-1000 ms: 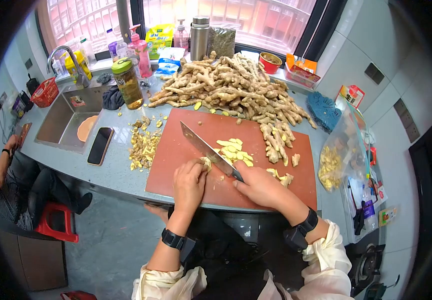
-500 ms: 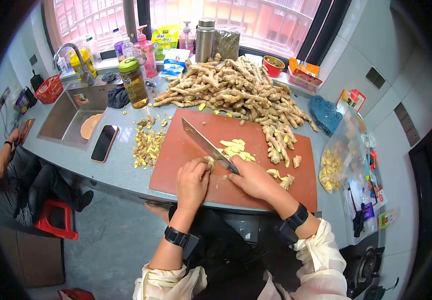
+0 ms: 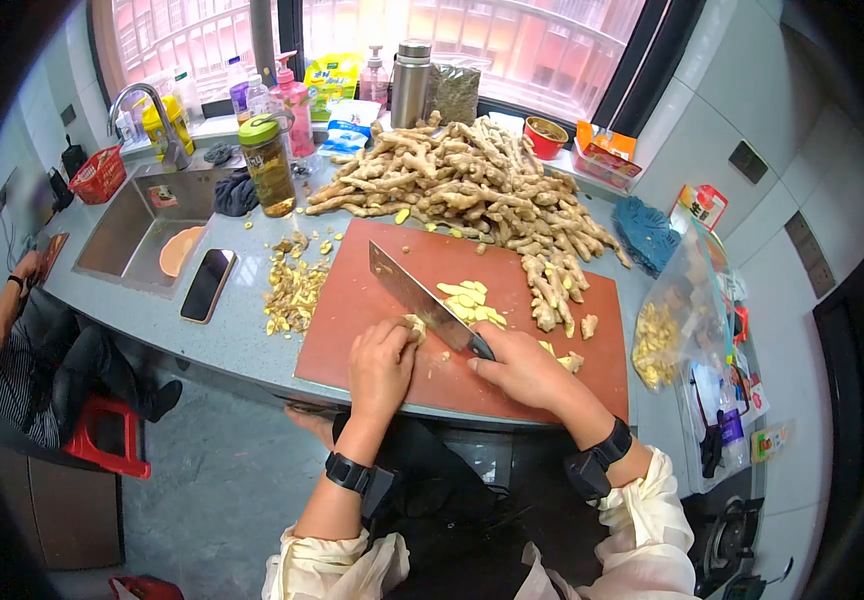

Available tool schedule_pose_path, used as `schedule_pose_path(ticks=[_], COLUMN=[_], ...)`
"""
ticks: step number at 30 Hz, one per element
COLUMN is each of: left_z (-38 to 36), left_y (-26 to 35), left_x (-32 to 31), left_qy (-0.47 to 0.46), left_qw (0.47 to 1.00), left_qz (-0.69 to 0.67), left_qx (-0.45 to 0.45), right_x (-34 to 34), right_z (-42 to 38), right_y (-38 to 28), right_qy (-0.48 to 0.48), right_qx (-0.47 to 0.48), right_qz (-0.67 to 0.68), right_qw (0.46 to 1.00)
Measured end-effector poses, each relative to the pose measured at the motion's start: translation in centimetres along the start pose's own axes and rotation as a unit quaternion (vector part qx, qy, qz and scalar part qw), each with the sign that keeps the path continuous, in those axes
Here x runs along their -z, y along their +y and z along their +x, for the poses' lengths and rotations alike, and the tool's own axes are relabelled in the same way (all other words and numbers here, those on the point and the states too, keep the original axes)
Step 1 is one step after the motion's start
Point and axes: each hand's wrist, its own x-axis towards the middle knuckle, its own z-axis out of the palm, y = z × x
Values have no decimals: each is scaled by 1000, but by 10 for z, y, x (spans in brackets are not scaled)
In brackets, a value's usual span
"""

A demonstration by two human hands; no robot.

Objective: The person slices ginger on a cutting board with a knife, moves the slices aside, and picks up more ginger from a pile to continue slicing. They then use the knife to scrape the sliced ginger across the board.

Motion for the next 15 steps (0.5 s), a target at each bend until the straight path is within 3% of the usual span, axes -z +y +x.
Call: schedule_pose_path(ticks=[15], left_z=[1], left_y=[2], left_x=[0], left_qy=[-8], left_qw=[1000], left_qz=[0], left_qx=[19], right_x=[-13], right_z=[13], right_y=[-18], right_qy=[-22], right_qx=[-50], right_qz=[-139], right_qw=[989])
